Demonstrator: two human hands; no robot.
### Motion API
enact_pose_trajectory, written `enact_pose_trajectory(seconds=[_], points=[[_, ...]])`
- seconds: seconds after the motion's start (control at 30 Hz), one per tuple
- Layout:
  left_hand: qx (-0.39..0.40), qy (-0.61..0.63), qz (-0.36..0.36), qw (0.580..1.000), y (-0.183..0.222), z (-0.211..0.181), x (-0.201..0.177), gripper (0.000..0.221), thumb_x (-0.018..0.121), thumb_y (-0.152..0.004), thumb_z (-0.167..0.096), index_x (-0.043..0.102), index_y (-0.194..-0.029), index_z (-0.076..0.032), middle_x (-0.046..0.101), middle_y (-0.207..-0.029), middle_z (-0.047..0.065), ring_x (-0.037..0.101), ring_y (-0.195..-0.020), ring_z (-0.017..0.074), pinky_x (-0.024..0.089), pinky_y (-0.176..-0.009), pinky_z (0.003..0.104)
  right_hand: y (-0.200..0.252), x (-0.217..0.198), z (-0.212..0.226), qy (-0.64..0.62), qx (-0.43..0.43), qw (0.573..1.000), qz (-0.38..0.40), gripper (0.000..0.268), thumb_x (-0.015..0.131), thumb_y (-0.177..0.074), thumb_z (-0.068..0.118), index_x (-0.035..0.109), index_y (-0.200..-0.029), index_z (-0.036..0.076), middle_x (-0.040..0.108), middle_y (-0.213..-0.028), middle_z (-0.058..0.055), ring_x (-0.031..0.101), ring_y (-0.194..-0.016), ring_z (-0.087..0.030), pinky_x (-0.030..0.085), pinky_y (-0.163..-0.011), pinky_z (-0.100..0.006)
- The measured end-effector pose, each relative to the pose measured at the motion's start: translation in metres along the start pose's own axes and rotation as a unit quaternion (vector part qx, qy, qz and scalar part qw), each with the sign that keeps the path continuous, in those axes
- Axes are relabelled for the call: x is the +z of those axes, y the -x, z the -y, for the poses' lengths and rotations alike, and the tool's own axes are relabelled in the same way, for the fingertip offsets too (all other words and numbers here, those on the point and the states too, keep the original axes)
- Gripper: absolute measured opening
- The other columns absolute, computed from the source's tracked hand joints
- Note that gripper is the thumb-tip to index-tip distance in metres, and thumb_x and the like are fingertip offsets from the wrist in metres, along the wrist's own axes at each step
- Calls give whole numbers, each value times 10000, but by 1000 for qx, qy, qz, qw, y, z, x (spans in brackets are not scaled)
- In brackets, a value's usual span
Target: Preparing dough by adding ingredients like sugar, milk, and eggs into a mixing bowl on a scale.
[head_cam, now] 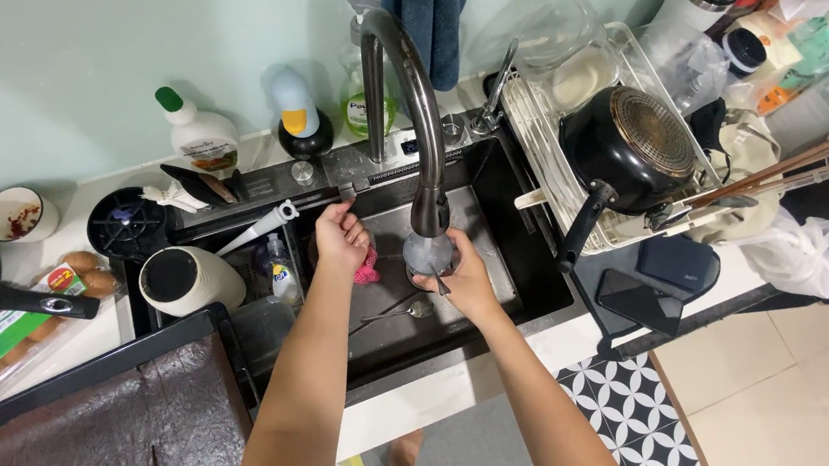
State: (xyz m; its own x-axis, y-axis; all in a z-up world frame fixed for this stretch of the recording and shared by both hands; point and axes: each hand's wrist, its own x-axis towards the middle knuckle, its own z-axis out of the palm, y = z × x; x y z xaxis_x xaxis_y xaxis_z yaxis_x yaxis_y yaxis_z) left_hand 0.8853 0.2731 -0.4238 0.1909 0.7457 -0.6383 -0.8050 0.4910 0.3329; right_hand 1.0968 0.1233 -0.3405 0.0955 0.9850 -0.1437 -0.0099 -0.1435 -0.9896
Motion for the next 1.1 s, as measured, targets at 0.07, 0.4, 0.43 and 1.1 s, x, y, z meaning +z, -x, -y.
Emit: enact_pose_trajectory(seconds=[0.07, 0.4, 0.43, 1.1], points=[[2, 3, 1, 1000, -1, 0, 2, 160, 632, -858, -215, 680, -980, -124, 309, -549, -52, 253, -409, 109, 207, -406, 280, -1, 0, -5, 6, -1, 1000, -3, 885, 938, -638, 62, 477, -1393, 68, 668, -1178, -107, 677, -1071, -183, 593, -837, -319], [158, -410, 151, 886, 139, 12, 29, 539, 630, -720, 23, 675, -1247, -86, 475, -639, -37, 416, -499, 96, 345, -452, 276, 27, 14, 23, 70, -57, 996, -27, 838, 920, -617, 21, 525, -1353, 75, 613, -1266, -66, 634, -1124, -196, 602, -840, -335], [265, -585, 165, 748, 173, 15, 28, 591, 684, -717, 69, 663, -1287, -85, 565, -694, -14, 528, -582, 120, 435, -514, 294, 32, 21, 26, 65, -84, 994, -24, 823, 905, -617, 9, 539, -1351, 78, 604, -1288, -62, 628, -1152, -204, 606, -866, -339], [536, -622, 47, 569, 672, -176, -162, 212, 711, -909, -36, 636, -1107, -30, 664, -1016, 152, 685, -905, 349, 571, -758, 426, 309, 367, 123, -22, 26, 955, 296, 937, 821, -534, -156, 500, -1383, 78, 654, -1257, -94, 640, -1169, -215, 524, -979, -378]])
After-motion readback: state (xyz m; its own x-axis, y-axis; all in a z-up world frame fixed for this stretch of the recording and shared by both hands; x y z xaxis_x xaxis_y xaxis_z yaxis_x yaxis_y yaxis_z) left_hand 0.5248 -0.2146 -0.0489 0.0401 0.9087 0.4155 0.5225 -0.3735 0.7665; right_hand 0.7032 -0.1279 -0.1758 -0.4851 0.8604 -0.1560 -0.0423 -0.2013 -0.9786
